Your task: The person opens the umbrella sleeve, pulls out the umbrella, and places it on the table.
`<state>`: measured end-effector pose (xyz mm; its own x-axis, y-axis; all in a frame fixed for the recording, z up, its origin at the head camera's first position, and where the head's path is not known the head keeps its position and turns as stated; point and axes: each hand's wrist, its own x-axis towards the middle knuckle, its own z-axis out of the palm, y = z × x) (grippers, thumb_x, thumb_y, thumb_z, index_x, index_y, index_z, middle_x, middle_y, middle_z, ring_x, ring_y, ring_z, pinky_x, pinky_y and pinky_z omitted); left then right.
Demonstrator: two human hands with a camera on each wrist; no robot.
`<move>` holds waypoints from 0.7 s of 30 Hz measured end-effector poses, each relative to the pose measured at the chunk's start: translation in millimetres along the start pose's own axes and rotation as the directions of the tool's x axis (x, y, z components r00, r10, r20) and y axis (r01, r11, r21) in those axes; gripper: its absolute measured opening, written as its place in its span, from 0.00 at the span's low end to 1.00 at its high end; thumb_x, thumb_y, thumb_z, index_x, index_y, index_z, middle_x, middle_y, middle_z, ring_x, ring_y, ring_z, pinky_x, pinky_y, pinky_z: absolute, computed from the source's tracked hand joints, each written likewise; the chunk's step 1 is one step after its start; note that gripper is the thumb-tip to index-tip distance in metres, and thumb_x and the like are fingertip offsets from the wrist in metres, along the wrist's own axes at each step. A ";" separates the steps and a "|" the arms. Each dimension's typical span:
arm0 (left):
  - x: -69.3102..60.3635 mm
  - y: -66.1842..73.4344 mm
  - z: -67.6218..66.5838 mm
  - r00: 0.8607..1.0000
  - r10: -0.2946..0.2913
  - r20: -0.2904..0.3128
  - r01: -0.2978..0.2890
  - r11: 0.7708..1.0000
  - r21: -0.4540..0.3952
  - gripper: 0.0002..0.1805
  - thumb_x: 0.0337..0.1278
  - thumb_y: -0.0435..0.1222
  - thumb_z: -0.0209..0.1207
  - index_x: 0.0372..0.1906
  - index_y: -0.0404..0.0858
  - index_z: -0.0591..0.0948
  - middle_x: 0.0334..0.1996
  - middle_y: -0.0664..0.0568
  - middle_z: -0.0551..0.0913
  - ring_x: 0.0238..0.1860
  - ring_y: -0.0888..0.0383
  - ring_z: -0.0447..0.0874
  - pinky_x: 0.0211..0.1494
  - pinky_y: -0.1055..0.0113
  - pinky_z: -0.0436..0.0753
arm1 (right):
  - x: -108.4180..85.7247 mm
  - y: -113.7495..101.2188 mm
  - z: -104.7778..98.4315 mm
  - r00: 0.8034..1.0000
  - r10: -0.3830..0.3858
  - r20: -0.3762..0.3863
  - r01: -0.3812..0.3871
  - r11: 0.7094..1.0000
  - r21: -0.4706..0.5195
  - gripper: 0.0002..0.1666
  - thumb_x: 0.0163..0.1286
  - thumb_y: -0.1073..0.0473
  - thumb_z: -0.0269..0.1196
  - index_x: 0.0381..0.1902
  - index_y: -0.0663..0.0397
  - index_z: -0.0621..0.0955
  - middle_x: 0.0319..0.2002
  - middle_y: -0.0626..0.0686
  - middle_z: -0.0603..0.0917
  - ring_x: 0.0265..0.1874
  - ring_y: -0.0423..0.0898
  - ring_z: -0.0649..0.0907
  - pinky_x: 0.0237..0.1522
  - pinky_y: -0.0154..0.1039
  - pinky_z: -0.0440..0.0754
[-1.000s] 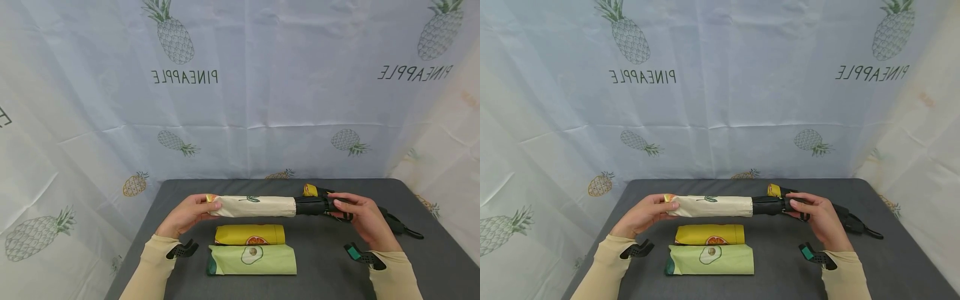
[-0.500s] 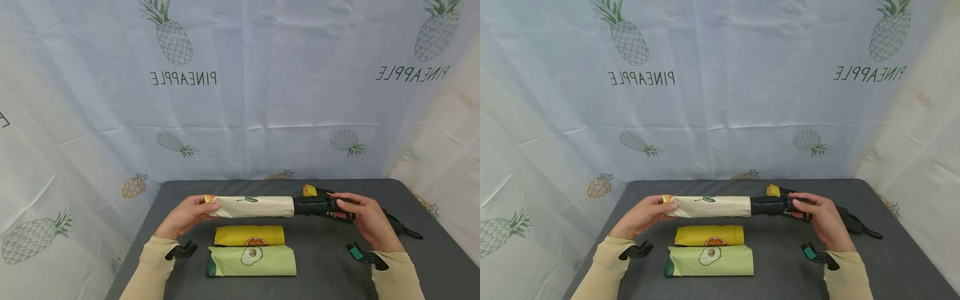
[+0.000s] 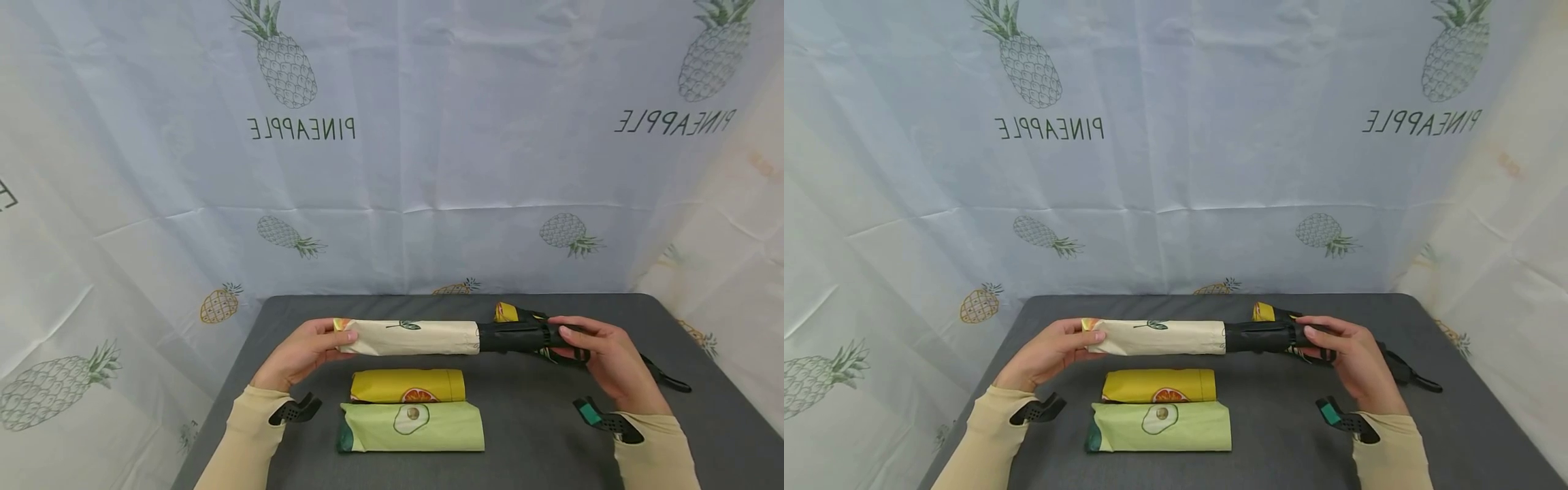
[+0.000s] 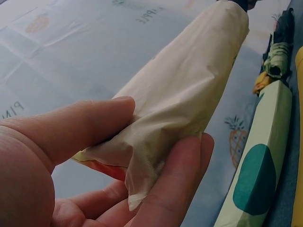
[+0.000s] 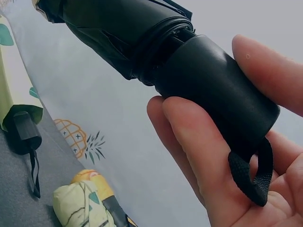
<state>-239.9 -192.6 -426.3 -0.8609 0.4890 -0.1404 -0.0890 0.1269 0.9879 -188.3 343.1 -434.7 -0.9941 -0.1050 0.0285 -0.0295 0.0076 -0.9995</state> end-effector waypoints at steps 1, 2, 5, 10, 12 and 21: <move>0.0 0.2 -0.3 1.000 -0.001 0.001 0.001 1.000 0.001 0.29 0.79 0.41 0.64 0.72 0.26 0.75 0.58 0.47 0.85 0.57 0.55 0.90 0.66 0.57 0.89 | -0.6 0.2 -1.3 1.000 0.000 0.001 0.000 1.000 0.006 0.19 0.85 0.63 0.59 0.68 0.52 0.85 0.57 0.35 0.87 0.52 0.38 0.88 0.51 0.35 0.89; -0.1 0.4 -0.4 1.000 -0.004 -0.001 0.004 1.000 0.000 0.29 0.79 0.40 0.64 0.72 0.26 0.75 0.58 0.47 0.85 0.57 0.55 0.90 0.66 0.57 0.89 | -1.2 0.2 -2.6 1.000 -0.001 0.003 0.001 1.000 0.013 0.19 0.85 0.63 0.59 0.68 0.52 0.85 0.57 0.34 0.87 0.51 0.38 0.89 0.51 0.35 0.90; -0.3 0.8 -1.4 1.000 -0.007 -0.007 0.007 1.000 0.002 0.29 0.79 0.41 0.64 0.73 0.26 0.75 0.59 0.47 0.85 0.57 0.55 0.89 0.67 0.56 0.89 | -2.8 0.1 -6.4 1.000 -0.013 0.014 0.012 0.999 0.042 0.20 0.86 0.64 0.58 0.68 0.52 0.85 0.58 0.34 0.86 0.51 0.38 0.90 0.52 0.36 0.90; 0.0 2.0 -2.8 1.000 -0.009 -0.023 0.009 1.000 0.003 0.30 0.78 0.41 0.65 0.73 0.27 0.75 0.61 0.45 0.84 0.58 0.53 0.89 0.67 0.54 0.88 | -5.8 -1.4 -13.8 0.999 -0.033 0.024 0.030 0.996 0.087 0.20 0.86 0.66 0.56 0.67 0.51 0.86 0.57 0.36 0.87 0.49 0.41 0.91 0.52 0.35 0.90; -0.1 2.6 -3.6 1.000 -0.006 -0.021 0.006 1.000 0.005 0.30 0.79 0.42 0.64 0.73 0.27 0.75 0.61 0.44 0.84 0.58 0.53 0.88 0.68 0.53 0.88 | -7.1 -2.0 -16.8 0.999 -0.031 0.025 0.028 0.995 0.099 0.20 0.86 0.67 0.56 0.67 0.50 0.87 0.57 0.37 0.87 0.48 0.41 0.92 0.52 0.35 0.90; -1.3 3.1 -8.0 1.000 -0.014 -0.023 0.014 1.000 0.018 0.29 0.80 0.42 0.63 0.73 0.27 0.75 0.63 0.44 0.82 0.60 0.54 0.87 0.71 0.51 0.86 | -11.0 -1.1 -29.5 0.998 -0.043 0.040 0.037 0.986 0.160 0.22 0.87 0.68 0.53 0.66 0.50 0.87 0.57 0.39 0.89 0.48 0.42 0.92 0.49 0.39 0.92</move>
<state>-243.0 -199.7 -422.5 -0.8709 0.4672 -0.1526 -0.0924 0.1494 0.9845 -180.4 373.6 -433.5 -0.9869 -0.1445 0.0714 -0.0486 -0.1557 -0.9866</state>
